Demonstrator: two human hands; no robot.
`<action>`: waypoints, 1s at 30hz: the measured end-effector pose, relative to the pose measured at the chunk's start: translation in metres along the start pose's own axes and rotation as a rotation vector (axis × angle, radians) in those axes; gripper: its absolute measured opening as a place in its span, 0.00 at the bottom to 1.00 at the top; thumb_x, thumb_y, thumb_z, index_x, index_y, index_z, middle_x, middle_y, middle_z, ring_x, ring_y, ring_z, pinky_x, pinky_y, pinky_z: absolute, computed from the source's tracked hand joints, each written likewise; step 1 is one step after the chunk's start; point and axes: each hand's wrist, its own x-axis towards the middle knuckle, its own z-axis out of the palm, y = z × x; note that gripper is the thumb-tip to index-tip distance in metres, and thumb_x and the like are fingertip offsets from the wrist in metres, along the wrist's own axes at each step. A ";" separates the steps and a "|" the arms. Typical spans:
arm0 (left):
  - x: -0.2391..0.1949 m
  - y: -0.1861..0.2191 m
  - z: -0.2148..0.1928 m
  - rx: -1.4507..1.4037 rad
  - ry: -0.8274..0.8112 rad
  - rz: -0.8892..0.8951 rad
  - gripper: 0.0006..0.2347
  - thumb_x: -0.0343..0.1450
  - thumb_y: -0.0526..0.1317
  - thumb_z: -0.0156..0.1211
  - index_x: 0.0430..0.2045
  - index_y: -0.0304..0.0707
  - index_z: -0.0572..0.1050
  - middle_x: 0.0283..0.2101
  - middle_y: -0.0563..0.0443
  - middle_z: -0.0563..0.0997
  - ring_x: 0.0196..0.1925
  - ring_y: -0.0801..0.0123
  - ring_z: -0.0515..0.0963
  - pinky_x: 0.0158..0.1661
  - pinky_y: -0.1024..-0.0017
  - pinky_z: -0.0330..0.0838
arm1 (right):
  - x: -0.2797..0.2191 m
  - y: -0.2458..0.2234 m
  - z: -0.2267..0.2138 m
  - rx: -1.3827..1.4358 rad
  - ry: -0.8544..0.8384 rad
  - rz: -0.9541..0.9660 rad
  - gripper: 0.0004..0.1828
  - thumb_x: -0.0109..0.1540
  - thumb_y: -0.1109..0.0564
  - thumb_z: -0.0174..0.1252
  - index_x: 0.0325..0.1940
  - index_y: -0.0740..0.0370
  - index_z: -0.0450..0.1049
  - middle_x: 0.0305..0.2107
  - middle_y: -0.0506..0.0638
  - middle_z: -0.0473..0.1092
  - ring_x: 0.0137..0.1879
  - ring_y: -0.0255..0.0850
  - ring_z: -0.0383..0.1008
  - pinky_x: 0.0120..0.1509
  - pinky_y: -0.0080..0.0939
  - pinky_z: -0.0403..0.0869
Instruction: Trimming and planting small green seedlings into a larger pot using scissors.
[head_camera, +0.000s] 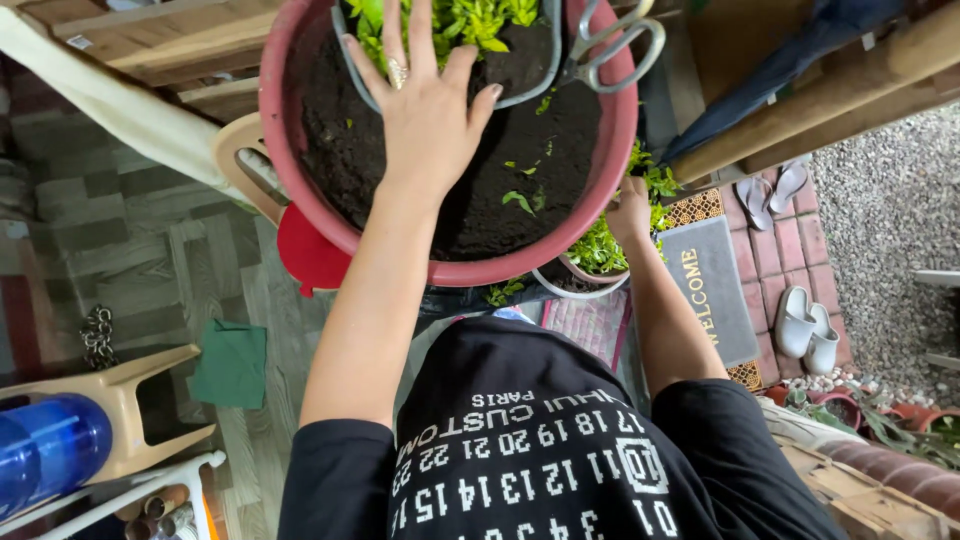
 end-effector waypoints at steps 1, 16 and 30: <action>0.000 0.000 -0.001 0.002 0.001 -0.006 0.17 0.73 0.50 0.71 0.50 0.41 0.80 0.75 0.34 0.52 0.78 0.38 0.43 0.69 0.23 0.31 | -0.003 -0.002 0.001 0.000 -0.005 -0.004 0.22 0.56 0.65 0.56 0.55 0.61 0.73 0.51 0.63 0.68 0.56 0.63 0.68 0.58 0.57 0.71; 0.005 0.004 -0.005 -0.074 -0.012 0.004 0.15 0.72 0.47 0.72 0.46 0.39 0.79 0.75 0.33 0.52 0.79 0.38 0.42 0.69 0.23 0.34 | -0.117 0.029 -0.034 0.383 0.123 0.337 0.13 0.58 0.66 0.65 0.47 0.61 0.82 0.37 0.52 0.80 0.42 0.34 0.79 0.49 0.35 0.76; 0.012 0.011 -0.015 -0.261 0.161 0.083 0.10 0.73 0.42 0.71 0.46 0.44 0.81 0.73 0.43 0.62 0.78 0.45 0.54 0.74 0.32 0.40 | -0.064 -0.107 -0.205 1.106 0.381 0.123 0.10 0.60 0.69 0.50 0.39 0.73 0.77 0.33 0.53 0.74 0.38 0.39 0.74 0.43 0.34 0.71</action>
